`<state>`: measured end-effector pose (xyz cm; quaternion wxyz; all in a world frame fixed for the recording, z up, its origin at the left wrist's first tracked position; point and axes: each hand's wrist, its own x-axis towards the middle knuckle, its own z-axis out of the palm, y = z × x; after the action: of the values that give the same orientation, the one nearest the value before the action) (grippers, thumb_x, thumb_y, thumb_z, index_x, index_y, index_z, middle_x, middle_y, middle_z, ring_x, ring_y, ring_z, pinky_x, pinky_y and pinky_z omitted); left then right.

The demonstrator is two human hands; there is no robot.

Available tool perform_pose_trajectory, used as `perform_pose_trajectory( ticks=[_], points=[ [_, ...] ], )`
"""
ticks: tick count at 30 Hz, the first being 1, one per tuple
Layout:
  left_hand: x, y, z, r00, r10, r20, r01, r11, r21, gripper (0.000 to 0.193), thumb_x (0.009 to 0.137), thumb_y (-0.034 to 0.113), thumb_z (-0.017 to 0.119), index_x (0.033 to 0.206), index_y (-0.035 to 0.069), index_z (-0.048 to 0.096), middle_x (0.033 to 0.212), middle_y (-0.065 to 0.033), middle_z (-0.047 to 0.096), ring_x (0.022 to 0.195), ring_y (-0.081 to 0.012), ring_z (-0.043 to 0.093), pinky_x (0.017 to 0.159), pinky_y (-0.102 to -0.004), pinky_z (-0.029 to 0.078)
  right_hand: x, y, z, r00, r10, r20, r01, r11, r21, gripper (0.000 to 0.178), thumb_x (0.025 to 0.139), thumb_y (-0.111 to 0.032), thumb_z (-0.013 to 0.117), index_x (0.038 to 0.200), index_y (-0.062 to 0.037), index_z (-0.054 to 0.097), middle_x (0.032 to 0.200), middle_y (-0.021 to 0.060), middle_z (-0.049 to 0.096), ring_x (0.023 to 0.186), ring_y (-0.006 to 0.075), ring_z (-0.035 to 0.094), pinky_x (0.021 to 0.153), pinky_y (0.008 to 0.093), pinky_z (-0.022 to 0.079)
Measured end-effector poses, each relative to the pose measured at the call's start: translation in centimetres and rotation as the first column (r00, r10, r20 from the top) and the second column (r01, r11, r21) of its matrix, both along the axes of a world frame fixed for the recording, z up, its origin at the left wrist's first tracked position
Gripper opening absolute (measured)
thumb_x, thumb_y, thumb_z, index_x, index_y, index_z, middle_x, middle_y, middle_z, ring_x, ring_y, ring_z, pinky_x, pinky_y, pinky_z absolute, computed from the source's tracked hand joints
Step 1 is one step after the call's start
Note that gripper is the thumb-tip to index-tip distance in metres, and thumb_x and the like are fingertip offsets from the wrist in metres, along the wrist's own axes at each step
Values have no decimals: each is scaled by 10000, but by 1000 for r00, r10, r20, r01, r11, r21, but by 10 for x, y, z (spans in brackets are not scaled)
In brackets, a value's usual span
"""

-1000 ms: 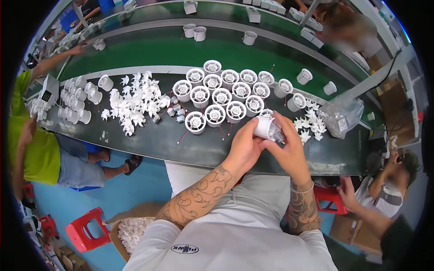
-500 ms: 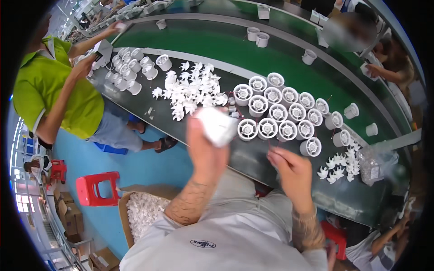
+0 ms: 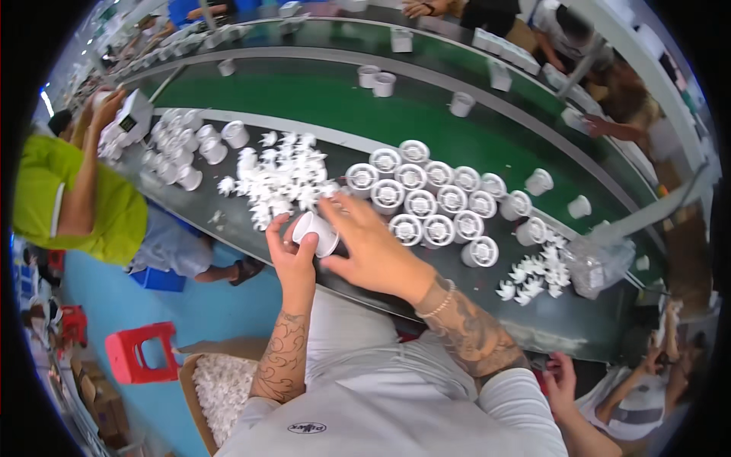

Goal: The recorder is assembling small white plastic housings with electronic components on a production line.

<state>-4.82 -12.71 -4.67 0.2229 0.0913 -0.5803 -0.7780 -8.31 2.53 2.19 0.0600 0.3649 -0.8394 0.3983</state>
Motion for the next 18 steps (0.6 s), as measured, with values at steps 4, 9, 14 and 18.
perform_pose_trajectory(
  ticks=[4,9,14,18],
  points=[
    [-12,9,-7,969,-239,-57,226,959,-173,433,928,96,498,1329,-37,402,1295,-203,536,1177,-238,533,983,-348,424,-5,23,2,987,17,161,3,993,-120,541,762,-79,683,1270,-13,508,1215,221,525,1127,380,538,932,394,465],
    [-5,-15,-15,985,-80,-151,-96,475,-875,377,832,105,606,1181,-29,557,1295,-217,525,1214,-389,464,1042,-460,357,-10,145,116,465,-674,-574,347,735,-582,493,818,-96,734,1226,17,481,1162,140,559,1025,235,593,869,344,504],
    [-16,-26,-30,988,61,-143,-155,488,-859,293,881,25,530,1163,-45,569,1303,-219,527,1231,-382,475,1060,-437,347,-87,311,269,-144,-871,-470,506,344,-791,647,833,-368,704,1286,48,505,1030,169,627,971,259,611,861,339,475],
    [-26,-31,-38,981,163,-101,-176,554,-814,284,878,15,527,1149,-36,593,1273,-224,555,1204,-369,516,1044,-409,375,-169,427,310,71,-719,-691,945,269,-183,578,897,-479,547,1306,-71,536,1076,221,643,983,337,625,859,389,486]
  ],
)
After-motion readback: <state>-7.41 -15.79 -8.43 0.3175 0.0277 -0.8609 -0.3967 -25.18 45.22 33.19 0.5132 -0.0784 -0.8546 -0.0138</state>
